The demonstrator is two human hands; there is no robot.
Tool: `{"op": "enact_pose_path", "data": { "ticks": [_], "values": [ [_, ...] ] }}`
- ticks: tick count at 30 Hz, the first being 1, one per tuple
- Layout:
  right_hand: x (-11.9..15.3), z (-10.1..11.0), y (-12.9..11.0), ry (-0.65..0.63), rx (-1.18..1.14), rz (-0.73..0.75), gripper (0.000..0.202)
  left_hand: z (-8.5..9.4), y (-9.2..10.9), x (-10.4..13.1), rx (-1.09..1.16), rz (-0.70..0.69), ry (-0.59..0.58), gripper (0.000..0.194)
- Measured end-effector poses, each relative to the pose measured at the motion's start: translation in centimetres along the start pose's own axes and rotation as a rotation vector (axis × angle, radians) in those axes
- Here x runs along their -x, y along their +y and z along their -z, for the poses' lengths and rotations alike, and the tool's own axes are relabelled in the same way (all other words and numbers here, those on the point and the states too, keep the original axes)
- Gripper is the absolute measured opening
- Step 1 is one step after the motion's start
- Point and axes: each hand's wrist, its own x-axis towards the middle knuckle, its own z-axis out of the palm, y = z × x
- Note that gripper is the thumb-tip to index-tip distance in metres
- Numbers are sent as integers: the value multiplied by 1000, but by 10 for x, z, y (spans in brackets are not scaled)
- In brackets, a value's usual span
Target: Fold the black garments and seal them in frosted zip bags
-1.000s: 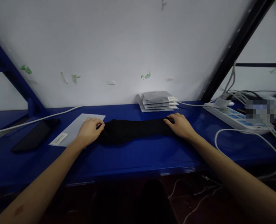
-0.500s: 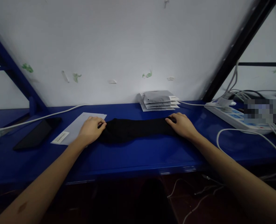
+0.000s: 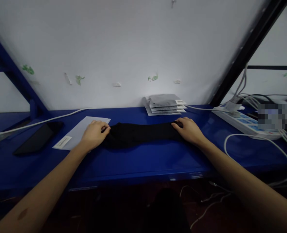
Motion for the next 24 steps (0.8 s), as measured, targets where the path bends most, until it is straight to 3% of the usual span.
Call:
{"op": "enact_pose_path", "data": {
  "ticks": [21, 24],
  "values": [
    [0, 1, 0, 29, -19, -3, 31, -1, 2, 0, -63, -2, -26, 24],
    [1, 2, -2, 39, -27, -2, 28, 5, 2, 1, -104, -59, 44, 24]
  ]
}}
